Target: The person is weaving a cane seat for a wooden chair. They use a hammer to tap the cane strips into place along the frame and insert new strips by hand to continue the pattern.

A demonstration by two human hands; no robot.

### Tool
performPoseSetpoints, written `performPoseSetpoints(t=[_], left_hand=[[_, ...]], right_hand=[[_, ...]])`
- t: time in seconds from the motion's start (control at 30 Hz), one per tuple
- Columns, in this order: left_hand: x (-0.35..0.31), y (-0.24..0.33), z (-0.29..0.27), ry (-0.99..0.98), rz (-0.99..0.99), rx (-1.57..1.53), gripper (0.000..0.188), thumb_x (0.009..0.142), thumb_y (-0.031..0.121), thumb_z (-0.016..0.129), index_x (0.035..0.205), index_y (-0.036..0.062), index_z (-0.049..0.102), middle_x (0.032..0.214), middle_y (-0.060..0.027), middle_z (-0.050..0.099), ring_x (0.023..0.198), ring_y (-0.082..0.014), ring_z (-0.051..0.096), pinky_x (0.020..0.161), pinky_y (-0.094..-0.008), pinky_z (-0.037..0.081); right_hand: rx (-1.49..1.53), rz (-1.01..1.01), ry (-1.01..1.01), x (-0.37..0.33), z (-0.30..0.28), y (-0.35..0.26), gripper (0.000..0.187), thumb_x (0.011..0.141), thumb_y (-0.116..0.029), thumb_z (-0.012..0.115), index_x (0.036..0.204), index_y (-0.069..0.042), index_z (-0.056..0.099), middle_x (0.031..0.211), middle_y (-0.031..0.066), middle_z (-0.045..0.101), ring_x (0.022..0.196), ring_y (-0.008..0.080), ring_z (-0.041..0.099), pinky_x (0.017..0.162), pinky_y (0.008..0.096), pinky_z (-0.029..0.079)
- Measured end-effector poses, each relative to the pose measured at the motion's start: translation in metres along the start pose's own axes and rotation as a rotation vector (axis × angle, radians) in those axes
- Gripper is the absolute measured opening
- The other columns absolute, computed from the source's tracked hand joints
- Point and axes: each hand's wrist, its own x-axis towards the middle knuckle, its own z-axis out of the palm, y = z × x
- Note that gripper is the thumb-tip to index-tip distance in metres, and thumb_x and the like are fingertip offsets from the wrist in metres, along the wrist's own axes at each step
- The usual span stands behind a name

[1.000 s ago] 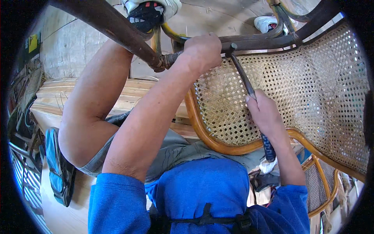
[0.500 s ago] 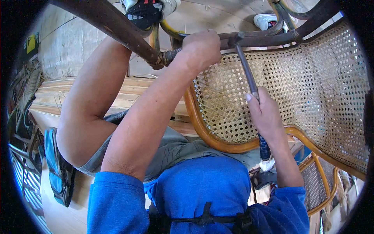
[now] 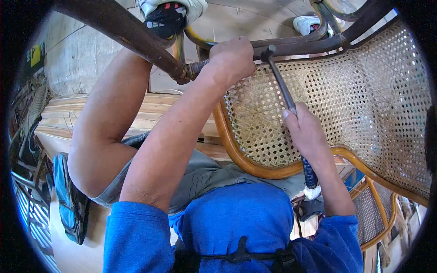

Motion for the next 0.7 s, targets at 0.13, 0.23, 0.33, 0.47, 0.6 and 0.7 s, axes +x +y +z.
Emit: performPoseSetpoints(t=[0.13, 0.23, 0.33, 0.47, 0.6, 0.7], left_hand=[[-0.003, -0.003, 0.007, 0.079, 0.037, 0.005, 0.040, 0.075, 0.025, 0.065, 0.105, 0.0005, 0.054, 0.105, -0.0210, 0.060, 0.090, -0.0380, 0.063, 0.076, -0.0450, 0.052], [-0.021, 0.001, 0.026, 0.382, 0.050, -0.008, 0.040, 0.076, 0.022, 0.066, 0.107, 0.0006, 0.052, 0.109, -0.0174, 0.057, 0.083, -0.0362, 0.064, 0.068, -0.0435, 0.053], [-0.034, 0.007, 0.031, 0.375, 0.156, -0.002, 0.036, 0.079, 0.016, 0.060, 0.112, 0.0048, 0.051, 0.112, -0.0141, 0.052, 0.078, -0.0336, 0.064, 0.063, -0.0414, 0.054], [-0.039, 0.019, 0.036, 0.360, 0.224, -0.010, 0.033, 0.082, 0.018, 0.057, 0.114, 0.0104, 0.056, 0.099, -0.0127, 0.055, 0.075, -0.0321, 0.064, 0.060, -0.0415, 0.053], [-0.040, 0.023, 0.034, 0.361, 0.224, 0.009, 0.029, 0.085, 0.025, 0.056, 0.110, 0.0098, 0.059, 0.086, -0.0125, 0.055, 0.073, -0.0320, 0.064, 0.060, -0.0423, 0.052], [-0.044, 0.025, 0.033, 0.292, 0.242, -0.001, 0.029, 0.087, 0.030, 0.055, 0.106, 0.0085, 0.059, 0.085, -0.0134, 0.055, 0.074, -0.0327, 0.063, 0.062, -0.0429, 0.051]], right_hand=[[-0.102, -0.055, -0.025, 0.004, 0.004, 0.007, 0.033, 0.092, -0.029, 0.050, 0.089, 0.004, 0.051, 0.069, 0.0255, 0.059, 0.068, 0.0428, 0.061, 0.061, 0.0489, 0.046], [0.056, -0.028, -0.043, 0.006, -0.001, 0.011, 0.032, 0.092, -0.029, 0.049, 0.087, 0.003, 0.050, 0.064, 0.0206, 0.058, 0.058, 0.0341, 0.060, 0.055, 0.0439, 0.046], [0.272, 0.146, -0.001, 0.003, -0.006, 0.018, 0.030, 0.093, -0.027, 0.050, 0.086, 0.002, 0.050, 0.057, 0.0099, 0.051, 0.048, 0.0188, 0.052, 0.048, 0.0355, 0.042], [0.239, 0.116, 0.052, 0.001, -0.012, 0.031, 0.028, 0.092, -0.026, 0.052, 0.083, 0.000, 0.050, 0.056, 0.0088, 0.050, 0.046, 0.0169, 0.051, 0.048, 0.0351, 0.042], [0.151, 0.029, 0.063, 0.002, -0.014, 0.030, 0.029, 0.092, -0.028, 0.052, 0.084, 0.000, 0.051, 0.059, 0.0137, 0.052, 0.053, 0.0238, 0.054, 0.054, 0.0386, 0.043], [0.118, 0.020, 0.065, 0.003, -0.015, 0.018, 0.030, 0.091, -0.029, 0.052, 0.085, 0.001, 0.051, 0.062, 0.0171, 0.054, 0.058, 0.0285, 0.056, 0.058, 0.0408, 0.044]])
